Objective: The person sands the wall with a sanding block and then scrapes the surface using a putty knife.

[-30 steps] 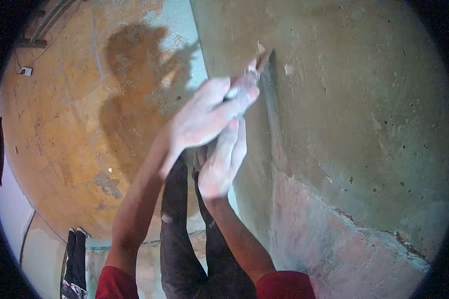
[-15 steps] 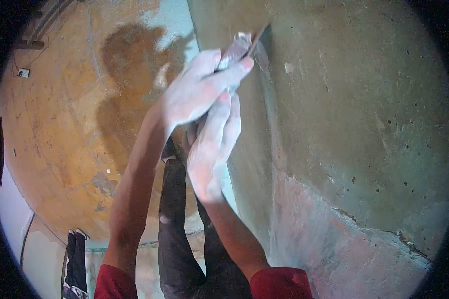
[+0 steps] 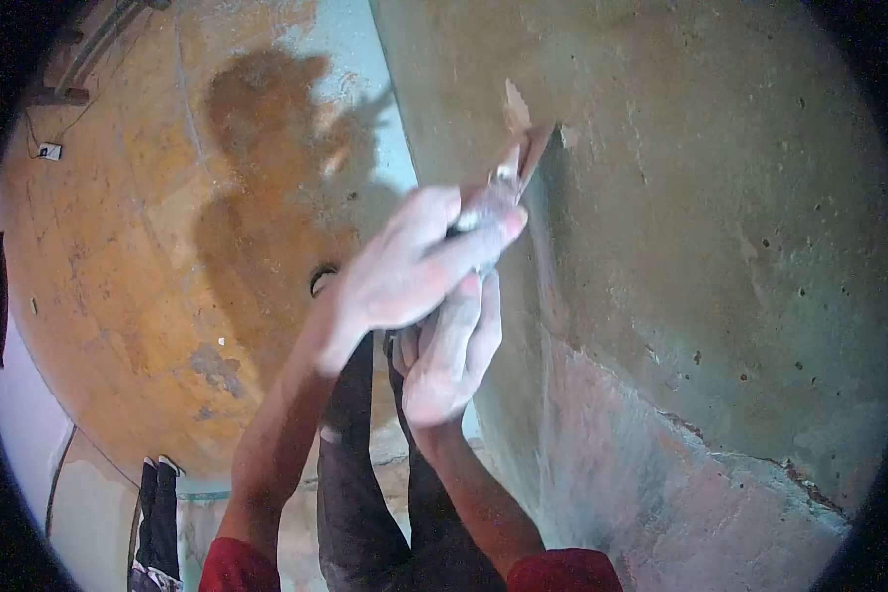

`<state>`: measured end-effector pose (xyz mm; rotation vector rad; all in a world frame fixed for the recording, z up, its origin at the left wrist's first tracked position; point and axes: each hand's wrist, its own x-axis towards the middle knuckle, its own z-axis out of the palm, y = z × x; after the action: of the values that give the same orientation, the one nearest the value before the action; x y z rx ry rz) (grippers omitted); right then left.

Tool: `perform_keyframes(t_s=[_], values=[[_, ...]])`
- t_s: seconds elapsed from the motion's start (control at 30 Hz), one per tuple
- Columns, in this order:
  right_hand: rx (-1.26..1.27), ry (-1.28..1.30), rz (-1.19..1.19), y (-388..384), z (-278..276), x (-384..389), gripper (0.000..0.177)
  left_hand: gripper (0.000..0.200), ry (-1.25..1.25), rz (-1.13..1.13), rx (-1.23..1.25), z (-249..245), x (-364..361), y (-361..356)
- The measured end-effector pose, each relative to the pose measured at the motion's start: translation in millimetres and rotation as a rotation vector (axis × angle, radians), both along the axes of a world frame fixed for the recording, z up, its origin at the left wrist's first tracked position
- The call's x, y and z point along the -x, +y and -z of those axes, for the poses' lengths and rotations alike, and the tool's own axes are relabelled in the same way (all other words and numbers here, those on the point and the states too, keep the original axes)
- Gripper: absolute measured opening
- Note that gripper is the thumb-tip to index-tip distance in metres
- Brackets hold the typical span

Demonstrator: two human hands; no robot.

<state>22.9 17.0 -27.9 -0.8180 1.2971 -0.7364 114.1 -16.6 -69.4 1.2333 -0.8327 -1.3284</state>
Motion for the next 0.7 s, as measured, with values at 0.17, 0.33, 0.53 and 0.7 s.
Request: perform_keyframes(t_s=[0.17,0.33,0.53,0.7], values=[[-0.04,-0.025,0.065,-10.6,28.5,-19.9,0.038,0.043,-0.098,-0.018,-0.172,0.0,-31.7,-19.5],[0.009,-0.015,0.049,12.6,-0.1,8.8,0.043,0.045,0.0,0.045,-0.003,-8.3,2.8,7.5],[-0.044,-0.008,0.061,-3.0,11.0,-23.5,0.031,0.047,-0.039,0.064,-0.123,2.8,-26.9,-7.7],[0.033,-0.083,-0.037,16.4,-12.0,9.2,0.037,0.047,0.011,0.144,-0.105,-14.7,-2.4,6.9]])
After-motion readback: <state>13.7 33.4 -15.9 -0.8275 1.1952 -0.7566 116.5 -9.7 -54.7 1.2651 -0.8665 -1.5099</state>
